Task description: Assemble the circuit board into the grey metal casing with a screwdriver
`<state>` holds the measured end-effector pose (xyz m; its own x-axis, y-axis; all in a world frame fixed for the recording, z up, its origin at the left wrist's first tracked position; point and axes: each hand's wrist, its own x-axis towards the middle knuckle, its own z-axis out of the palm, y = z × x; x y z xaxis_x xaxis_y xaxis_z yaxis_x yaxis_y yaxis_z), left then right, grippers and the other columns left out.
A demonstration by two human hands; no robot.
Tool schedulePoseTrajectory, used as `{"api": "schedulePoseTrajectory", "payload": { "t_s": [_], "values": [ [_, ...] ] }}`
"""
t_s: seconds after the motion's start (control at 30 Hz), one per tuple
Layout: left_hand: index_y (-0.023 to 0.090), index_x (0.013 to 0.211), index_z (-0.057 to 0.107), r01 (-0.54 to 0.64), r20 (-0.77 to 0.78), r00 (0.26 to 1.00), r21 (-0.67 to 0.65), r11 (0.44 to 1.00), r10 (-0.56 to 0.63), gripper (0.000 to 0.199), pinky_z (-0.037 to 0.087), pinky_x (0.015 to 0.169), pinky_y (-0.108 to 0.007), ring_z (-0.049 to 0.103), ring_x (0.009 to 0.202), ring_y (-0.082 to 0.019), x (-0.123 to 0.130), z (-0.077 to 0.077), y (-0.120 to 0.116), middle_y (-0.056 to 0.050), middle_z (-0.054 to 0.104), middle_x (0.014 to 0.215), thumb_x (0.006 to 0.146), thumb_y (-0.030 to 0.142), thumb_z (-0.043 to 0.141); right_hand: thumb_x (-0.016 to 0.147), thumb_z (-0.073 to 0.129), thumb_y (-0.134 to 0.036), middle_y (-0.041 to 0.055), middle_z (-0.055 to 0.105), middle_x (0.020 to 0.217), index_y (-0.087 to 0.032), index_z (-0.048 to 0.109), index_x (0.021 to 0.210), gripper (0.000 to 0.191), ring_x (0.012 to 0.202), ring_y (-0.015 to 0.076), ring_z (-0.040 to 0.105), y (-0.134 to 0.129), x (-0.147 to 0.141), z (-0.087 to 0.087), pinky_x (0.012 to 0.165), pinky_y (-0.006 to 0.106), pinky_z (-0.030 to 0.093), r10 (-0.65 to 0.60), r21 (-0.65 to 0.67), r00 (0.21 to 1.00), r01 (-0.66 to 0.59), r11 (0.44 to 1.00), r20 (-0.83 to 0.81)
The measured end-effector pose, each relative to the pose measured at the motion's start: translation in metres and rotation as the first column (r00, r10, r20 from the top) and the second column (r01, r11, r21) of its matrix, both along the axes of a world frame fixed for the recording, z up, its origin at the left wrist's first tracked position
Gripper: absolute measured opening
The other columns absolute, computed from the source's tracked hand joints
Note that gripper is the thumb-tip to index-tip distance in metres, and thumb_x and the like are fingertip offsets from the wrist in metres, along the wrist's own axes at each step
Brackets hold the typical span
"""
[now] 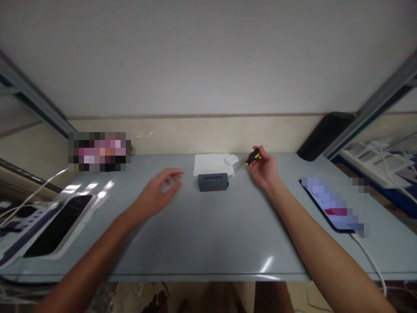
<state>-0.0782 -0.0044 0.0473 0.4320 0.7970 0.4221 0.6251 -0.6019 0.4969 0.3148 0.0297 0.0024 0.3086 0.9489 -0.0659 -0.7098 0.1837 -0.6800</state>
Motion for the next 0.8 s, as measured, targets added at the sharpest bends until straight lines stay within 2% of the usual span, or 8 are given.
{"api": "schedulePoseTrajectory", "payload": {
  "t_s": [0.07, 0.13, 0.2, 0.3, 0.4, 0.63, 0.73, 0.8],
  "values": [
    [0.027, 0.148, 0.058, 0.143, 0.054, 0.989, -0.06, 0.988, -0.139, 0.051, 0.059, 0.106, -0.045, 0.07, 0.118, -0.026, 0.034, -0.026, 0.001, -0.01, 0.069, 0.139, 0.102, 0.047, 0.068, 0.094, 0.079, -0.039, -0.0013, 0.065, 0.07, -0.022, 0.076, 0.096, 0.017, 0.059, 0.0116, 0.062, 0.0, -0.003, -0.002, 0.055, 0.021, 0.057, 0.02, 0.001, 0.999, -0.02, 1.0, 0.033],
    [0.026, 0.149, 0.057, 0.185, 0.142, 0.975, -0.113, 0.976, -0.169, 0.052, 0.055, 0.113, -0.045, 0.066, 0.127, -0.027, 0.062, -0.046, 0.006, -0.011, 0.066, 0.146, 0.101, 0.042, 0.069, 0.093, 0.08, -0.041, -0.0011, 0.066, 0.071, -0.022, 0.076, 0.096, 0.019, 0.06, 0.0119, 0.063, 0.0, -0.005, -0.005, 0.056, 0.021, 0.056, 0.037, -0.013, 0.998, -0.036, 0.999, 0.053],
    [0.023, 0.136, 0.063, 0.205, 0.244, 0.958, -0.209, 0.956, -0.152, 0.037, 0.057, 0.105, -0.04, 0.07, 0.118, -0.025, 0.079, -0.057, 0.015, -0.01, 0.073, 0.131, 0.103, 0.041, 0.063, 0.092, 0.079, -0.041, -0.0013, 0.066, 0.072, -0.023, 0.076, 0.096, 0.02, 0.061, 0.0119, 0.064, 0.0, -0.005, -0.007, 0.056, 0.022, 0.056, 0.042, -0.034, 0.997, -0.041, 0.999, 0.057],
    [0.02, 0.128, 0.065, 0.232, 0.357, 0.927, -0.315, 0.92, -0.111, 0.036, 0.059, 0.095, -0.037, 0.072, 0.104, -0.023, 0.086, -0.065, 0.026, -0.007, 0.075, 0.116, 0.104, 0.046, 0.061, 0.092, 0.078, -0.043, -0.0014, 0.065, 0.072, -0.023, 0.075, 0.096, 0.02, 0.061, 0.0123, 0.064, 0.001, -0.003, -0.009, 0.056, 0.022, 0.056, 0.035, -0.046, 0.997, -0.032, 0.998, 0.064],
    [0.02, 0.128, 0.067, 0.224, 0.357, 0.929, -0.342, 0.913, -0.094, 0.038, 0.059, 0.091, -0.037, 0.072, 0.101, -0.024, 0.083, -0.069, 0.033, -0.007, 0.076, 0.114, 0.106, 0.049, 0.056, 0.091, 0.078, -0.043, -0.0009, 0.064, 0.072, -0.023, 0.075, 0.096, 0.021, 0.062, 0.0128, 0.064, 0.002, -0.003, -0.008, 0.057, 0.023, 0.056, 0.024, -0.037, 0.997, -0.021, 0.999, 0.072],
    [0.02, 0.105, 0.072, 0.128, 0.111, 0.987, -0.121, 0.984, -0.114, 0.035, 0.051, 0.104, -0.044, 0.066, 0.105, -0.026, 0.087, -0.078, 0.042, -0.009, 0.075, 0.105, 0.113, 0.041, 0.045, 0.087, 0.079, -0.044, -0.0014, 0.06, 0.072, -0.023, 0.076, 0.096, 0.023, 0.062, 0.0124, 0.057, -0.002, -0.012, -0.005, 0.054, 0.022, 0.051, 0.039, 0.004, 0.984, -0.041, 0.999, 0.172],
    [0.02, 0.102, 0.072, 0.13, 0.084, 0.989, -0.059, 0.99, -0.125, 0.032, 0.05, 0.106, -0.046, 0.065, 0.107, -0.026, 0.088, -0.08, 0.044, -0.009, 0.074, 0.105, 0.112, 0.037, 0.046, 0.085, 0.08, -0.046, -0.0014, 0.058, 0.073, -0.024, 0.075, 0.095, 0.025, 0.061, 0.0128, 0.054, -0.003, -0.016, -0.005, 0.052, 0.023, 0.048, 0.036, 0.003, 0.973, -0.038, 0.999, 0.227],
    [0.02, 0.102, 0.072, 0.151, 0.095, 0.985, -0.074, 0.986, -0.144, 0.032, 0.053, 0.104, -0.045, 0.066, 0.107, -0.026, 0.087, -0.081, 0.044, -0.01, 0.074, 0.105, 0.112, 0.036, 0.046, 0.083, 0.081, -0.047, -0.0013, 0.057, 0.073, -0.024, 0.074, 0.094, 0.027, 0.061, 0.0132, 0.053, -0.004, -0.018, -0.006, 0.051, 0.024, 0.047, 0.043, 0.0, 0.968, -0.045, 0.999, 0.249]
  ]
}}
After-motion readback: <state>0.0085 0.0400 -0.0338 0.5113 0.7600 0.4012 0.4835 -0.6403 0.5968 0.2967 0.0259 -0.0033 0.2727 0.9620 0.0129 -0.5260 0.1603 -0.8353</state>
